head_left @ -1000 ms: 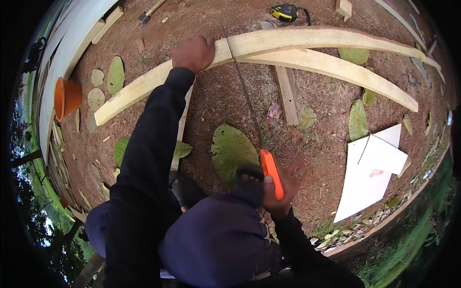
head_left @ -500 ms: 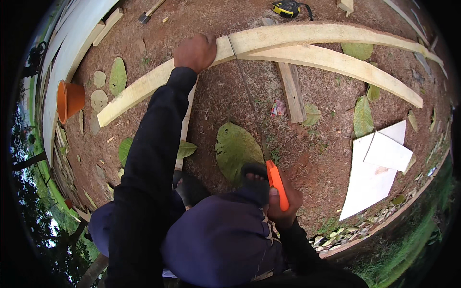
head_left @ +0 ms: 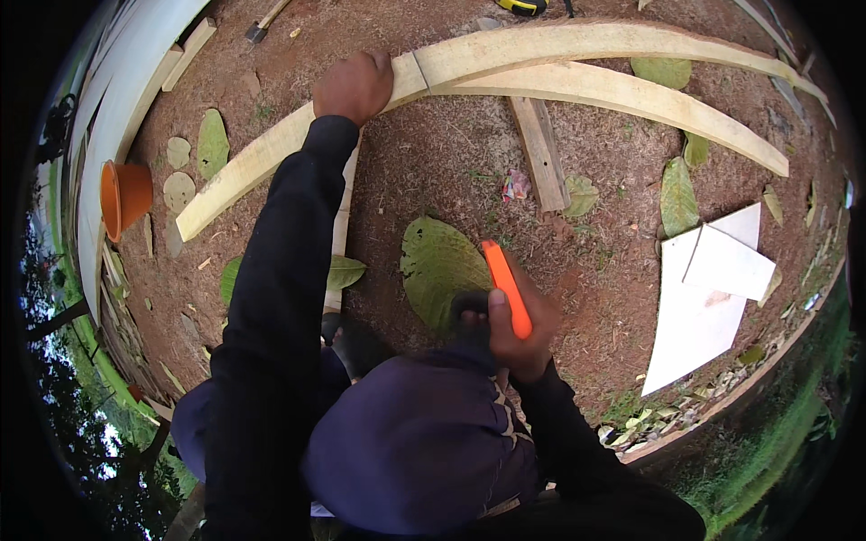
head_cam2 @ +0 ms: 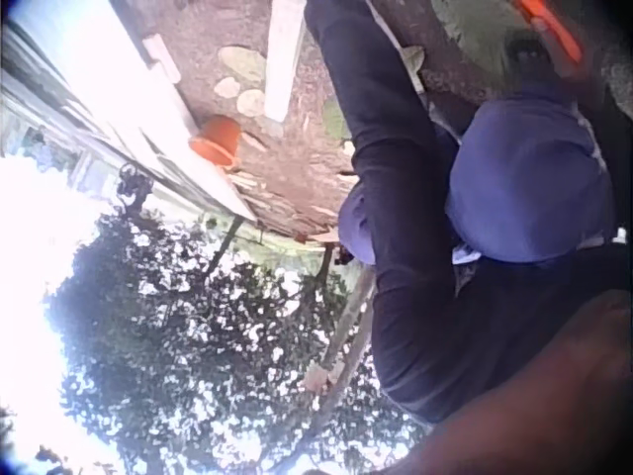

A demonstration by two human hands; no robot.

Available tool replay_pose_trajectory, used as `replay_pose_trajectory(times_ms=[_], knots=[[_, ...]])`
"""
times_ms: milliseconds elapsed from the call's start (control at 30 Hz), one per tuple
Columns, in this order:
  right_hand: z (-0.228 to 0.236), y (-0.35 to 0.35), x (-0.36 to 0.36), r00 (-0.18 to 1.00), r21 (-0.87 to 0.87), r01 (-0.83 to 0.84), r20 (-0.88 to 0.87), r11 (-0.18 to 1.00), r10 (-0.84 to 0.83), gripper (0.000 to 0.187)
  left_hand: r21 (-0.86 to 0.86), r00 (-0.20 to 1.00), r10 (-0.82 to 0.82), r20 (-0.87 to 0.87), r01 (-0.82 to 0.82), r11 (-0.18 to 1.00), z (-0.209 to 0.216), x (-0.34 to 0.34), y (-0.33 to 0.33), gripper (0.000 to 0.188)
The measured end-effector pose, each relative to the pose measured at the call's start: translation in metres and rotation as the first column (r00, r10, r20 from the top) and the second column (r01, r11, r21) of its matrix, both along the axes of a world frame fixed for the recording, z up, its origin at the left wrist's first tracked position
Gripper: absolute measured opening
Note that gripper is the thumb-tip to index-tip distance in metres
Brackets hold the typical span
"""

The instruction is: The person measures and cuts a wooden plank using a tape measure and hand saw, then positions it under a large white board and hammers nails to secure it.

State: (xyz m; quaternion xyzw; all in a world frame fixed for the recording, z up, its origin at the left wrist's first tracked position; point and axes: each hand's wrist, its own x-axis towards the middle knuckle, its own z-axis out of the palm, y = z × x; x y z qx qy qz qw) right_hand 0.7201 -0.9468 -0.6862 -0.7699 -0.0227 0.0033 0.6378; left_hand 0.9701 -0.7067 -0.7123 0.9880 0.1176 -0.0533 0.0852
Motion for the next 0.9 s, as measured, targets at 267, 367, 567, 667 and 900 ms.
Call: replay_pose_trajectory(times_ms=[267, 367, 567, 667, 900], knots=[[-0.014, 0.018, 0.03, 0.997, 0.02, 0.074, -0.014, 0.997, -0.074, 0.041, 0.024, 0.999, -0.03, -0.022, 0.03, 0.999, 0.001, 0.006, 0.006, 0.059], [0.015, -0.032, -0.056, 0.997, 0.096, 0.004, -0.074, 0.995, 0.004, 0.046, 0.014, 0.999, -0.028, 0.022, 0.027, 1.0, 0.008, 0.011, 0.0, 0.058], [0.011, 0.045, 0.152, 1.0, 0.026, 0.029, 0.01, 0.999, -0.029, 0.038, 0.001, 0.998, -0.049, 0.03, 0.049, 0.999, 0.006, 0.008, -0.018, 0.057], [0.0, 0.051, 0.118, 0.999, -0.01, 0.045, 0.014, 0.999, -0.044, 0.041, -0.012, 0.997, -0.051, -0.055, 0.051, 0.999, -0.003, 0.004, -0.001, 0.056], [-0.013, 0.011, 0.019, 0.993, -0.03, 0.072, 0.099, 0.997, -0.069, 0.043, 0.002, 0.999, -0.041, -0.034, 0.041, 0.999, -0.001, 0.004, 0.007, 0.056]])
